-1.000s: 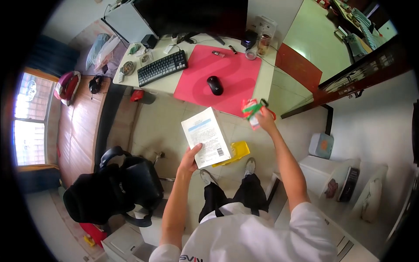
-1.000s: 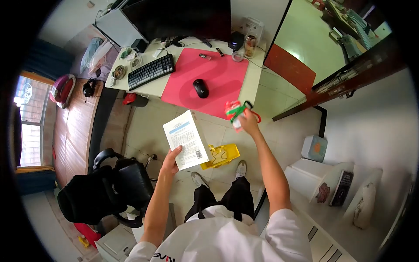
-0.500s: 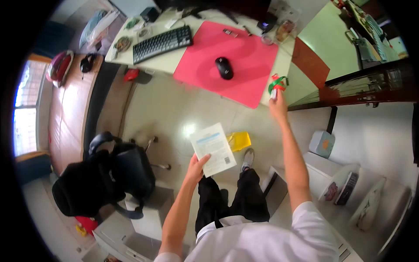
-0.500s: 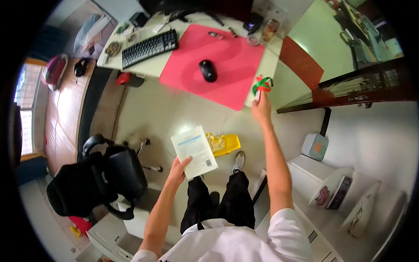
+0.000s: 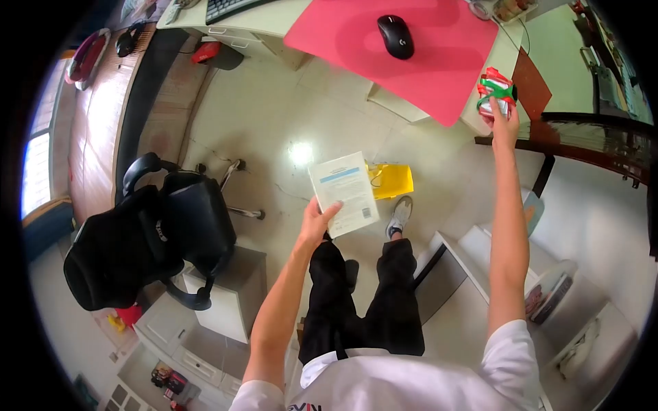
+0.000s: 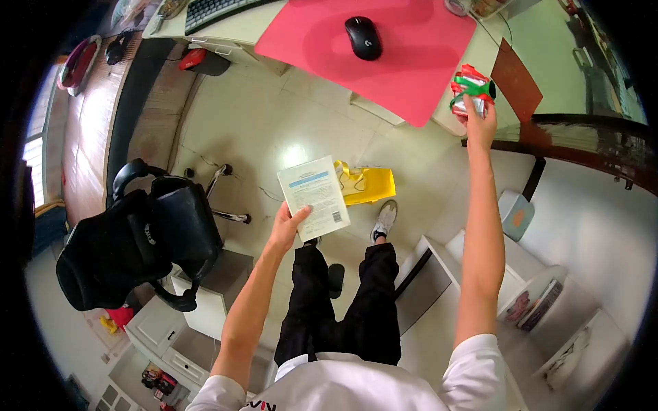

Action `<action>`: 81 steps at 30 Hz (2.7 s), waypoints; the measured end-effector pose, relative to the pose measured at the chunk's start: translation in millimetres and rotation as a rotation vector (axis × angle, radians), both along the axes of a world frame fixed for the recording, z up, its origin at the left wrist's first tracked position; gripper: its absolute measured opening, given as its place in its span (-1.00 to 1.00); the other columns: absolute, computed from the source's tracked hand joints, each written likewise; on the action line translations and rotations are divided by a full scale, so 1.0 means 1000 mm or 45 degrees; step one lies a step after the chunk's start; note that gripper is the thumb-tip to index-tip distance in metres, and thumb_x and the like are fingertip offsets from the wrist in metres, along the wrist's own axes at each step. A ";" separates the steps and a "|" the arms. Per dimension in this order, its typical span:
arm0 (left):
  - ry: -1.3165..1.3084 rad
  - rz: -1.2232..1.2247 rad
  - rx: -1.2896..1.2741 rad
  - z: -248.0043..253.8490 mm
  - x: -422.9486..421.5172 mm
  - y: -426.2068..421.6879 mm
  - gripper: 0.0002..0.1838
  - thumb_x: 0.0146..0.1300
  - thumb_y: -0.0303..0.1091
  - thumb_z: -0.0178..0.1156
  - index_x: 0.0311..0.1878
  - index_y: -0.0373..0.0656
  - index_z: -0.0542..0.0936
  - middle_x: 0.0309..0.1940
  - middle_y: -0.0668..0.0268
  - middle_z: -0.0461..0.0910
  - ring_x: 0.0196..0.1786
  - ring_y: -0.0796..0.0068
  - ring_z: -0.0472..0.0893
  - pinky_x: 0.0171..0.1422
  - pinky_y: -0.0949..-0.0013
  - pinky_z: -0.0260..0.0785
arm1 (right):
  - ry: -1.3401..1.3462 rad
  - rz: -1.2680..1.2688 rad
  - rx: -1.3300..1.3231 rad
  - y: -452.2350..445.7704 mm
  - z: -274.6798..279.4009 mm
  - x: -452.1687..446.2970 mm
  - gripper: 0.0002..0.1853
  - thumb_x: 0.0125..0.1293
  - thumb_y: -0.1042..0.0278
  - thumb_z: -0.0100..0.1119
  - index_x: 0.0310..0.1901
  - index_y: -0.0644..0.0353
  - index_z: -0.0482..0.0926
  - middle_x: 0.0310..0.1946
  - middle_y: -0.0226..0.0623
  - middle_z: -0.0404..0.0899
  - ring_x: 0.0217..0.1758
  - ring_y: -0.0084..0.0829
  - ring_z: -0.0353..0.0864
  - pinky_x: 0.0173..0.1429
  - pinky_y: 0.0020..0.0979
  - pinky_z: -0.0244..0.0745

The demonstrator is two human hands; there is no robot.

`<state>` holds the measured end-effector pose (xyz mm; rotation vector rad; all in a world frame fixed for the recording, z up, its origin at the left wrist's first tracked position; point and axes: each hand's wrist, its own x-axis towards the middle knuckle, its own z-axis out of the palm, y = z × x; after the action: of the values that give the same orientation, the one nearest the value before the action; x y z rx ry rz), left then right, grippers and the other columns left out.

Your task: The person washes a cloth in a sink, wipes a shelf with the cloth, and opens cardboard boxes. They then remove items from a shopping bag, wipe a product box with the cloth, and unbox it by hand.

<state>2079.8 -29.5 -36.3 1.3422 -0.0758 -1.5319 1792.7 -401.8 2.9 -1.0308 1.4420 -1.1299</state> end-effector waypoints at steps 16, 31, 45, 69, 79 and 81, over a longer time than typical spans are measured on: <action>-0.006 0.158 0.589 -0.108 -0.022 0.110 -0.56 0.21 -0.43 0.25 0.14 -0.22 0.37 -0.06 0.19 0.55 -0.03 0.34 0.58 -0.02 0.25 0.51 | 1.690 0.513 0.025 0.002 0.027 -0.015 -0.18 0.34 -0.44 -0.53 -0.07 0.20 0.51 -0.15 0.09 0.58 0.03 0.14 0.50 0.11 -0.06 0.36; 0.529 -0.143 0.434 -0.111 -0.071 0.081 -0.63 0.29 -0.37 0.21 0.14 -0.24 0.46 -0.05 0.30 0.60 -0.05 0.50 0.59 0.06 0.40 0.46 | -0.285 0.884 1.382 0.331 -0.155 0.037 -0.47 0.28 0.27 0.22 0.20 0.36 0.34 0.07 -0.12 0.52 0.07 -0.37 0.55 0.09 -0.35 0.50; -0.254 -0.215 0.430 -0.047 -0.039 0.069 -0.52 0.31 0.03 0.13 -0.37 -0.30 0.50 -0.59 0.39 0.46 -0.52 0.63 0.42 -0.43 0.49 0.30 | -0.431 0.600 1.224 0.308 -0.086 0.088 -0.53 0.25 0.34 0.26 0.14 0.36 0.41 0.01 -0.17 0.55 0.03 -0.35 0.57 0.10 -0.32 0.51; 0.662 2.394 -0.096 0.251 -0.164 0.299 -0.56 0.21 -0.29 0.28 0.13 -0.19 0.47 0.00 0.30 0.57 0.02 0.43 0.57 0.10 0.34 0.44 | 0.343 2.325 1.800 0.534 0.159 0.224 -0.48 0.42 0.16 -0.01 0.29 0.28 0.23 0.20 -0.11 0.42 0.20 -0.17 0.48 0.27 -0.14 0.41; -0.015 2.874 0.117 0.320 -0.180 0.477 -0.61 0.29 -0.23 0.21 0.07 -0.25 0.43 -0.07 0.24 0.57 -0.03 0.44 0.59 0.06 0.32 0.48 | 0.530 2.763 1.468 0.779 0.241 0.259 -0.38 0.46 -0.07 -0.17 0.26 0.36 0.27 0.19 -0.13 0.43 0.17 -0.26 0.49 0.22 -0.26 0.41; -0.050 2.938 0.158 0.369 -0.185 0.503 -0.61 0.30 -0.23 0.21 0.07 -0.24 0.43 -0.07 0.24 0.57 -0.03 0.45 0.59 0.05 0.32 0.48 | 0.446 2.828 1.583 0.816 0.282 0.260 -0.41 0.47 -0.03 -0.16 0.26 0.37 0.27 0.18 -0.12 0.43 0.18 -0.24 0.47 0.26 -0.27 0.37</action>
<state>1895.0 473.4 333.1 0.6312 1.1346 0.4944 2052.3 414.3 285.0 -1.0110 0.2196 1.3930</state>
